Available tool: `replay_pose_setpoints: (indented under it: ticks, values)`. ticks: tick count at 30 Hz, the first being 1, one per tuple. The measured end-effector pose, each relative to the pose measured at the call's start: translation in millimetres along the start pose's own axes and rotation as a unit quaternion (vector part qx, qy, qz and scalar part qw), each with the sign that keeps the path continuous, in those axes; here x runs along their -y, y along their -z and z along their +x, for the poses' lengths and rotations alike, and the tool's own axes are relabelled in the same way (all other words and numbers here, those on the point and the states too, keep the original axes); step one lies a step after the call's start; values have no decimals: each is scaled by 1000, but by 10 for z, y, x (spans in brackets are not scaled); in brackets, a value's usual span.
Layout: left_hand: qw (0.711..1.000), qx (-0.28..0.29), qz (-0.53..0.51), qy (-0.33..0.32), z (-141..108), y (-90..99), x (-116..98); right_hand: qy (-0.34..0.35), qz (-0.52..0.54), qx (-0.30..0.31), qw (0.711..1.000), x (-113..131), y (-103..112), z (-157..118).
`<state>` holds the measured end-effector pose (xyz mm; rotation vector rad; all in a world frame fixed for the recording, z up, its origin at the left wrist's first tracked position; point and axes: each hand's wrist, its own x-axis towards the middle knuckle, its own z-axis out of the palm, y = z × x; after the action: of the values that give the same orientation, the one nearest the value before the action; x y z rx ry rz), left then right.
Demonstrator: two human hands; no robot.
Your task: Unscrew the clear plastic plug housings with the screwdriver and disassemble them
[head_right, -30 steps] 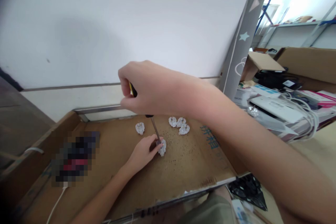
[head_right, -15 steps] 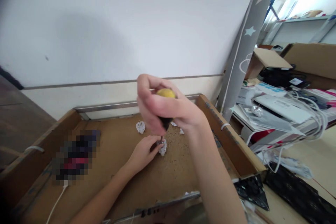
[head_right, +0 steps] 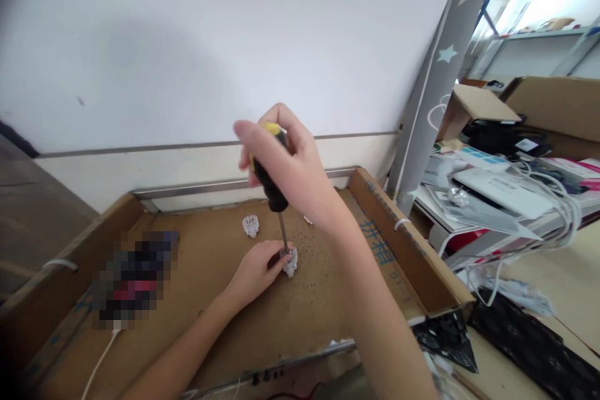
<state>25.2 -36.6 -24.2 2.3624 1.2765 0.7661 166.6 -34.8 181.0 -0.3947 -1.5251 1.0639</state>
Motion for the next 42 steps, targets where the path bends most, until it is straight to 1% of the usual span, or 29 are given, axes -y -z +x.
replay_pose_setpoints:
  ticks: [2, 4, 5, 6, 7, 9, 11, 13, 15, 17, 18, 19, 20, 21, 22, 23, 24, 25, 26, 28, 30, 31, 32, 33, 34, 36, 37, 39, 42]
  values:
    - [1000, 2, 1, 2, 0, -2, 8, 35, -169, -46, 984, 62, -17, 26]
    - [1000, -1, 1, 2, 1, -1, 8, 65, -308, -50, 948, 120, -26, 46]
    - [1000, -3, 0, 1, 2, 1, 6, 77, -338, -49, 937, 138, -18, 54]
    - [1000, -4, -2, 0, 3, 4, 4, 79, -325, -47, 941, 147, 3, 60]
    - [1000, -4, -4, -1, 4, 6, 2, 73, -275, -47, 958, 147, 39, 65]
    - [1000, -3, -8, -3, 6, 10, 0, 40, -131, -37, 990, 130, 158, 70]
    - [1000, -1, -12, -5, 8, 12, 2, 4, 8, 35, 999, 106, 321, 70]
    - [1000, 1, -16, -10, 9, 12, 5, -17, 121, 157, 980, 91, 481, 72]
    - [1000, 3, -17, -12, 11, 14, 4, -33, 185, 245, 951, 88, 589, 78]
    - [1000, 3, -15, -12, 11, 15, 0, -45, 196, 288, 936, 94, 615, 82]
    - [1000, 2, -13, -11, 12, 16, -2, -49, 194, 291, 936, 99, 596, 81]
    - [1000, 1, -12, -10, 12, 16, -4, -50, 177, 273, 944, 104, 559, 78]
    - [1000, 1, -11, -10, 12, 16, -5, -45, 124, 228, 965, 109, 508, 73]
    - [1000, 1, -11, -8, 12, 16, -5, -37, 40, 159, 986, 117, 448, 69]
    - [1000, 2, -10, -7, 12, 16, -4, -26, -63, 79, 995, 126, 384, 68]
    - [1000, 4, -11, -6, 12, 16, -3, -11, -168, 4, 986, 137, 323, 72]
    - [1000, 5, -11, -6, 12, 15, 0, 5, -247, -51, 968, 151, 269, 82]
    - [1000, 6, -12, -5, 13, 14, 3, 21, -312, -88, 946, 167, 225, 96]
    - [1000, 5, -13, -4, 13, 13, 6, 33, -366, -104, 924, 182, 193, 114]
    - [1000, 2, -14, -3, 13, 10, 13, 48, -466, -99, 878, 210, 163, 154]
    - [1000, 2, -13, 0, 14, 6, 19, 54, -547, -67, 833, 226, 161, 185]
    - [1000, 3, -12, 1, 14, 4, 20, 55, -560, -48, 825, 230, 163, 194]
    - [1000, 3, -11, 1, 14, 2, 22, 54, -549, -34, 833, 232, 163, 201]
    - [1000, 2, -10, 1, 13, 2, 22, 53, -523, -23, 851, 233, 160, 205]
    - [1000, 1, -10, 0, 13, 1, 21, 49, -469, -11, 882, 234, 154, 207]
    - [1000, -1, -9, -2, 13, 4, 17, 35, -310, 22, 950, 239, 141, 213]
    - [1000, -1, -8, -3, 13, 7, 14, 23, -226, 44, 973, 242, 139, 218]
    - [1000, 2, -8, -7, 13, 15, 6, -8, -92, 89, 992, 246, 154, 235]
    - [1000, 3, -11, -10, 13, 26, -2, -49, -7, 127, 991, 235, 219, 277]
